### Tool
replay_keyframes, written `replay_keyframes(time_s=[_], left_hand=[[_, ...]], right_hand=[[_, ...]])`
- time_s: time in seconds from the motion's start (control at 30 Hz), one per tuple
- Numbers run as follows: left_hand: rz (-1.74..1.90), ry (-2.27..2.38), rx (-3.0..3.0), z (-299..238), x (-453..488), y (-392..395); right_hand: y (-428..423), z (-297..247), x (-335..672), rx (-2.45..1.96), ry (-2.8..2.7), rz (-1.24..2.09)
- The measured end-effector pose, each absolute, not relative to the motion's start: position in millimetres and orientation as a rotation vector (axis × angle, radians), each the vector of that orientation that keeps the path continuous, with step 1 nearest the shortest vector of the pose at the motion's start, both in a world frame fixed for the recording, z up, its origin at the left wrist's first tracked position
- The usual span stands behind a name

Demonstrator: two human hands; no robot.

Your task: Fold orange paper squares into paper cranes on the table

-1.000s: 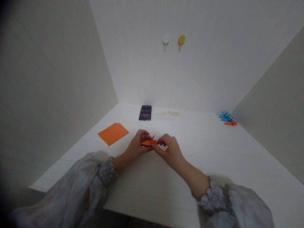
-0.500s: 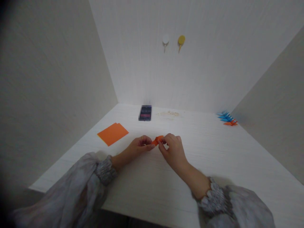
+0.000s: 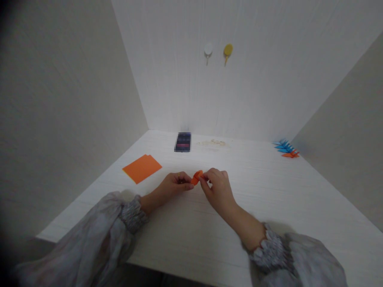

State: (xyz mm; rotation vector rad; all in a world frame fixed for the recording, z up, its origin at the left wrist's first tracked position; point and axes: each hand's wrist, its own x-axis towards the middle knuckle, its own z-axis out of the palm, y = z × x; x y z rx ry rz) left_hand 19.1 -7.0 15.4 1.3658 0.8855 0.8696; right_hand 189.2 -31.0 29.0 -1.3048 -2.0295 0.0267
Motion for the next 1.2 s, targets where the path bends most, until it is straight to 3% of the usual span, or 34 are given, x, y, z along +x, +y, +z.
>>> replay_keyframes(time_s=[1.2], left_hand=[[0.777,0.955,1.419,14.6,17.2,-6.1]], right_hand=[[-29.0,26.6,190.4,-1.303,-2.038,0.017]])
